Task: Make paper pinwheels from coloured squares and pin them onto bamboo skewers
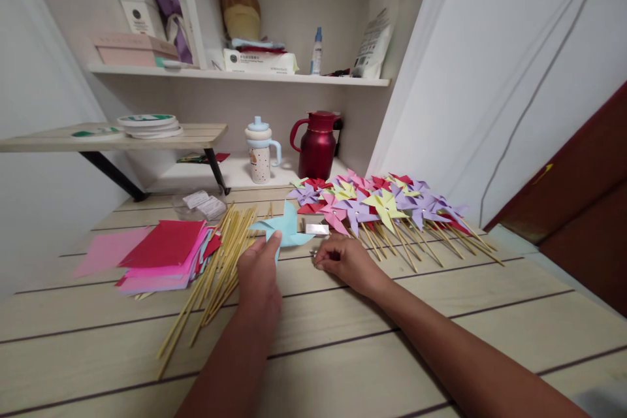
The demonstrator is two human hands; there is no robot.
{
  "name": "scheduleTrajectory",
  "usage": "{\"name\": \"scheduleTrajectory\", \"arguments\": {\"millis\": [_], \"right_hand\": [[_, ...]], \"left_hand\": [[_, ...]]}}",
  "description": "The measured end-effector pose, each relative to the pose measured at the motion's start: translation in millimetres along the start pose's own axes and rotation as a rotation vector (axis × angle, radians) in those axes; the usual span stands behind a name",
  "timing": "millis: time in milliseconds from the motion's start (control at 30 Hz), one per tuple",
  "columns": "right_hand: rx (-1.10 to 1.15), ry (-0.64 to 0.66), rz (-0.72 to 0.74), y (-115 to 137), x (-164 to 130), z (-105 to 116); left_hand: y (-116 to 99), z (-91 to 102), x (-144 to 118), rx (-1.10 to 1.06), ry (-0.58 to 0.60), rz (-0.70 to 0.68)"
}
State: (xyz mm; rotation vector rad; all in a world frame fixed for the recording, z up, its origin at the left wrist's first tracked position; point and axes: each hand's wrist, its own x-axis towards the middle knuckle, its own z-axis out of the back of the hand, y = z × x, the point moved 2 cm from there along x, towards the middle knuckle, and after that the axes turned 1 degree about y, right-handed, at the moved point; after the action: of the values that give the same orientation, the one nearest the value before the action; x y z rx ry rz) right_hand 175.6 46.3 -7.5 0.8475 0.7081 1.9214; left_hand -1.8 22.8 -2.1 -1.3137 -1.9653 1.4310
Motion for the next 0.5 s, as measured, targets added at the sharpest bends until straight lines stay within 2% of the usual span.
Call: {"name": "scheduleTrajectory", "arguments": {"millis": [133, 300, 400, 500], "right_hand": [[0.019, -0.024, -0.010, 2.0, 0.2, 2.2], [0.063, -0.129, -0.032, 8.0, 1.5, 20.0], [0.122, -0.183, -0.050, 15.6, 0.7, 30.7], [0.195, -0.182, -0.038, 27.2, -2.7, 34.4]], "left_hand": [[0.9, 0.2, 0.6, 0.017, 0.038, -0.012], [0.9, 0.2, 0.4, 0.048, 0.054, -0.032], [-2.9, -1.8, -3.4, 0.079, 0.073, -0.045], [-9.8, -5.3, -9.6, 0.120, 0.091, -0.075]]}}
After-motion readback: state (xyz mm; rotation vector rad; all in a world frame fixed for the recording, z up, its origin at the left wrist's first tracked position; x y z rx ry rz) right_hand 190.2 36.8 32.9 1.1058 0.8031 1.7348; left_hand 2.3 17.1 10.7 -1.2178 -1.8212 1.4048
